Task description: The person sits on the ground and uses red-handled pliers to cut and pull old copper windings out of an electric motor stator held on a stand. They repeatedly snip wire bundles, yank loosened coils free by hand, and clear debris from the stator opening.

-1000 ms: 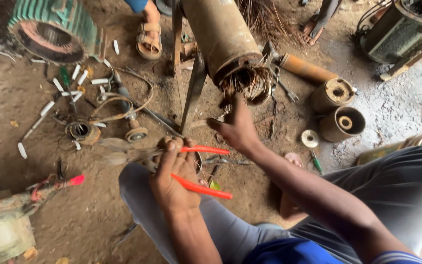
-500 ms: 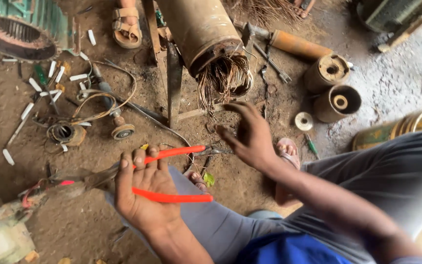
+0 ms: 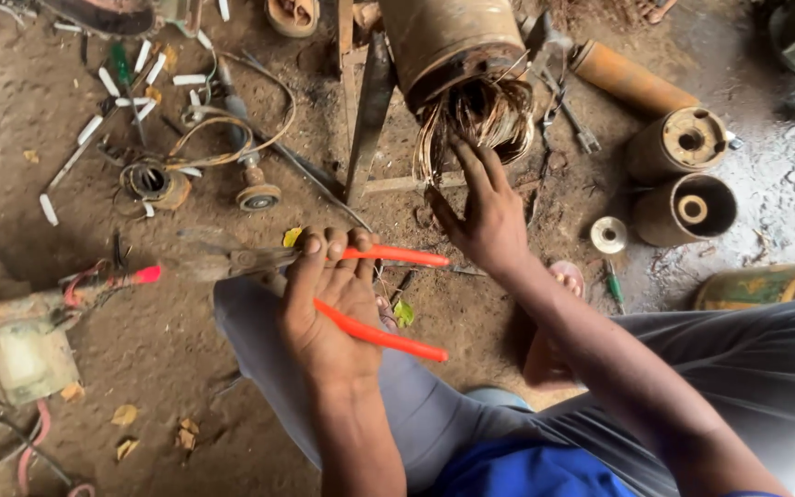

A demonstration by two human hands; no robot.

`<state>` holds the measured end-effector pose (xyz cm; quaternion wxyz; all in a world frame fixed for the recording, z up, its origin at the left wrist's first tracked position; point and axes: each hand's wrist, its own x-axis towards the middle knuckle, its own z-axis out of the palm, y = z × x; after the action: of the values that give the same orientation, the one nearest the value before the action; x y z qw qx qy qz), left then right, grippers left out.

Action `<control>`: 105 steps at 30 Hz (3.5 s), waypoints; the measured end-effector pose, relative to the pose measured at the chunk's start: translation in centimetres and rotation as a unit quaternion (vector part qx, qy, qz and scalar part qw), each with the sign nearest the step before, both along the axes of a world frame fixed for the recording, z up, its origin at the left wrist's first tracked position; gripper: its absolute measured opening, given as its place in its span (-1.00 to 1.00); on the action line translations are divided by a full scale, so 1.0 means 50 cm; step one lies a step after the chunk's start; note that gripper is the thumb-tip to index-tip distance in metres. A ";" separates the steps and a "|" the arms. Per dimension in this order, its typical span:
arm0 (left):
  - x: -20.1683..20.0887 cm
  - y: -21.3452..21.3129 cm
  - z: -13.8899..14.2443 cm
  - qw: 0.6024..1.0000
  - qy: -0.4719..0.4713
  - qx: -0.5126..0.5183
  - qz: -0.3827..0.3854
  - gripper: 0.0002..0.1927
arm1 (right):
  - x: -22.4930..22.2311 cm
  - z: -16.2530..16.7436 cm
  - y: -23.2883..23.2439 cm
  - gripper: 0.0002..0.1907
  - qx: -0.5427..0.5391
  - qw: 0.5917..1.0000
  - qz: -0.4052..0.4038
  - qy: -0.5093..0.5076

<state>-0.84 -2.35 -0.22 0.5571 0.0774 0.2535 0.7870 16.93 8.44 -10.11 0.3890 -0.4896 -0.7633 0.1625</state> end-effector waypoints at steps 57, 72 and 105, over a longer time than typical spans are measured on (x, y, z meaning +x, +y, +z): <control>-0.004 0.100 -0.046 0.990 -0.046 -0.133 -0.008 -0.89 | 0.097 0.055 0.347 -0.52 0.433 0.891 0.132 -0.038; 0.012 0.071 -0.053 0.996 -0.061 -0.058 -0.033 -0.89 | 0.068 0.016 0.104 -0.02 0.144 0.983 -0.102 -0.043; -0.031 0.019 -0.020 0.994 -0.090 -0.056 -0.032 -0.83 | 0.042 0.161 0.099 -0.66 0.268 0.950 0.151 0.045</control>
<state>-2.39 -1.40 -1.24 0.6060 -0.0172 0.2437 0.7570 19.03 13.37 -2.08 0.5105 -0.2381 -0.8257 0.0304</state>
